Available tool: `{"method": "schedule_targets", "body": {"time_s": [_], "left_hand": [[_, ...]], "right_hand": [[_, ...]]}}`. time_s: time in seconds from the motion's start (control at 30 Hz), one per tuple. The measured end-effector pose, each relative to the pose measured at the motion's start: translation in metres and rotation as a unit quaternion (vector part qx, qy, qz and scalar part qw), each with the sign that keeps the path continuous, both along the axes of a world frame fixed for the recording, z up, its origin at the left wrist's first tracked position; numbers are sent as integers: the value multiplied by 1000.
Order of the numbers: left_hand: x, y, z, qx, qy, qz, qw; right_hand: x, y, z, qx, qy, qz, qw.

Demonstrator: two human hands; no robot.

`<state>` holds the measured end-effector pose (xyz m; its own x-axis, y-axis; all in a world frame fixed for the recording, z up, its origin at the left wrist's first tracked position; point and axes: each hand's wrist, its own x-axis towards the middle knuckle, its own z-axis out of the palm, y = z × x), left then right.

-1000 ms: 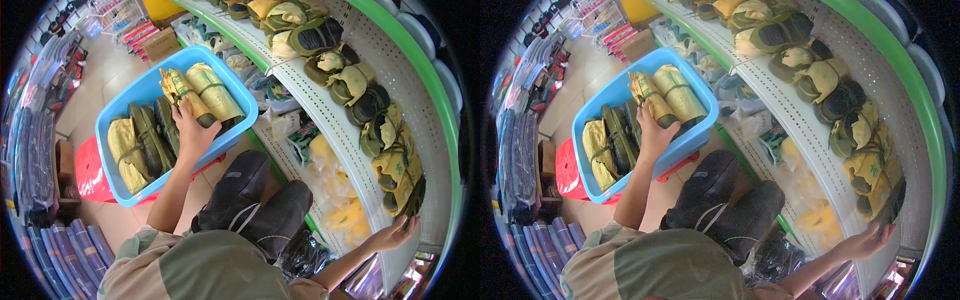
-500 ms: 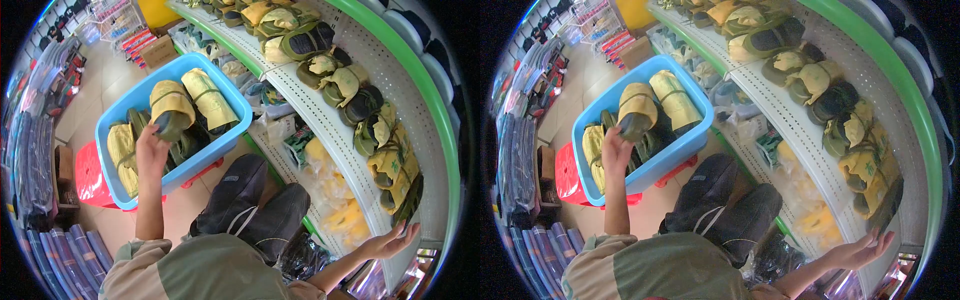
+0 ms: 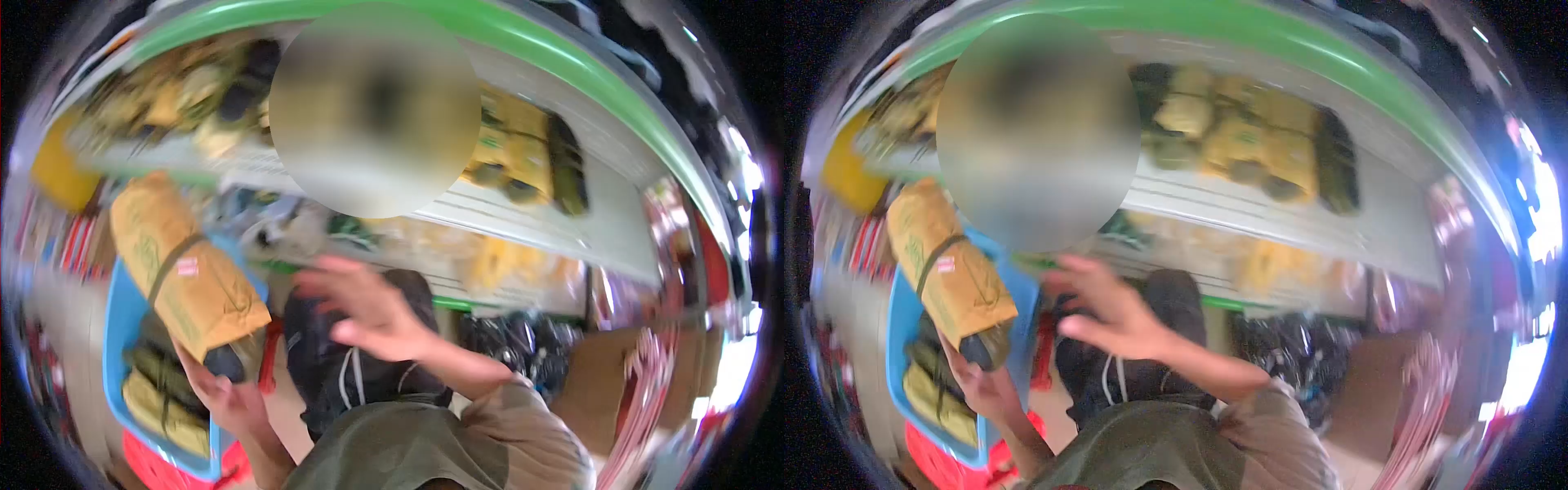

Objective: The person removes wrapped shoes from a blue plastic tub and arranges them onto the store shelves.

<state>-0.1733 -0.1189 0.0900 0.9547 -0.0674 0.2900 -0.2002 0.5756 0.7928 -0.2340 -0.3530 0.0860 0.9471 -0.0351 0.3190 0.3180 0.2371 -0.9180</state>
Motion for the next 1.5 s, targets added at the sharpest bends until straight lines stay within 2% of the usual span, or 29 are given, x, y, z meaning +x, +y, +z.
{"method": "schedule_targets", "body": {"time_s": [0.07, 0.1, 0.17, 0.23, 0.3, 0.37, 0.4, 0.43, 0.5, 0.53, 0.57, 0.63, 0.67, 0.77, 0.87, 1.03, 1.17, 1.27, 1.33, 1.37, 1.4, 1.43, 1.5], "left_hand": [[-8, -45, -1, 59, -52, -28, 996], [-18, -68, 4, 79, -67, -24, 994], [-23, -83, -8, 157, -129, -45, 978], [-35, -108, 8, 156, -113, -113, 975], [-36, -119, 15, 180, -140, -215, 950], [-35, -131, 21, 215, -280, -223, 909], [-33, -125, 29, 277, -342, -203, 875], [-31, -122, 24, 272, -338, -208, 877], [-26, -111, 9, 262, -332, -218, 880], [-23, -105, 3, 264, -299, -218, 891], [-17, -96, 0, 297, -291, -203, 887], [-14, -83, -9, 279, -204, -174, 922], [-10, -75, -15, 289, -188, -163, 924], [2, -54, -30, 312, -157, -134, 927], [3, -42, -37, 330, -125, -109, 929], [1, -37, -41, 335, -111, -86, 932], [5, -33, -43, 343, -111, -79, 929], [11, -28, -43, 356, -110, -69, 925], [14, -26, -42, 362, -104, -68, 924], [19, -20, -41, 372, -98, -57, 921], [22, -17, -39, 368, -84, -53, 924], [24, -16, -37, 363, -70, -45, 928], [29, -8, -29, 365, -63, -21, 929]], "right_hand": [[7, 14, -3, 176, 18, 59, 982], [9, 16, -3, 182, -5, 25, 983], [0, 9, 9, -32, -13, -152, 988], [-18, -6, 22, 84, 67, -170, 979], [-39, -27, 27, 150, 67, -211, 964], [-63, -54, 26, 137, 63, -338, 929], [-75, -73, 24, 133, 53, -399, 906], [-92, -91, 28, 150, 59, -430, 888], [-128, -137, 24, 62, 39, -553, 830], [-143, -154, 29, 68, 0, -583, 809], [-160, -174, 36, 55, -12, -588, 807], [-187, -215, 42, 63, -24, -630, 774], [-208, -248, 34, 19, -31, -627, 778], [-231, -306, 27, -52, 15, -693, 719], [-240, -346, 11, 8, 31, -687, 726], [-236, -394, -19, 27, 64, -681, 729], [-221, -404, -13, 98, 77, -640, 758], [-220, -435, -23, -14, 97, -697, 710], [-237, -471, -38, -256, 168, -709, 636], [-244, -475, -42, -292, 170, -693, 637], [-261, -523, -60, -464, 29, -625, 627], [-292, -556, -76, -443, 121, -656, 599], [-280, -553, -67, -459, 148, -676, 558]]}}
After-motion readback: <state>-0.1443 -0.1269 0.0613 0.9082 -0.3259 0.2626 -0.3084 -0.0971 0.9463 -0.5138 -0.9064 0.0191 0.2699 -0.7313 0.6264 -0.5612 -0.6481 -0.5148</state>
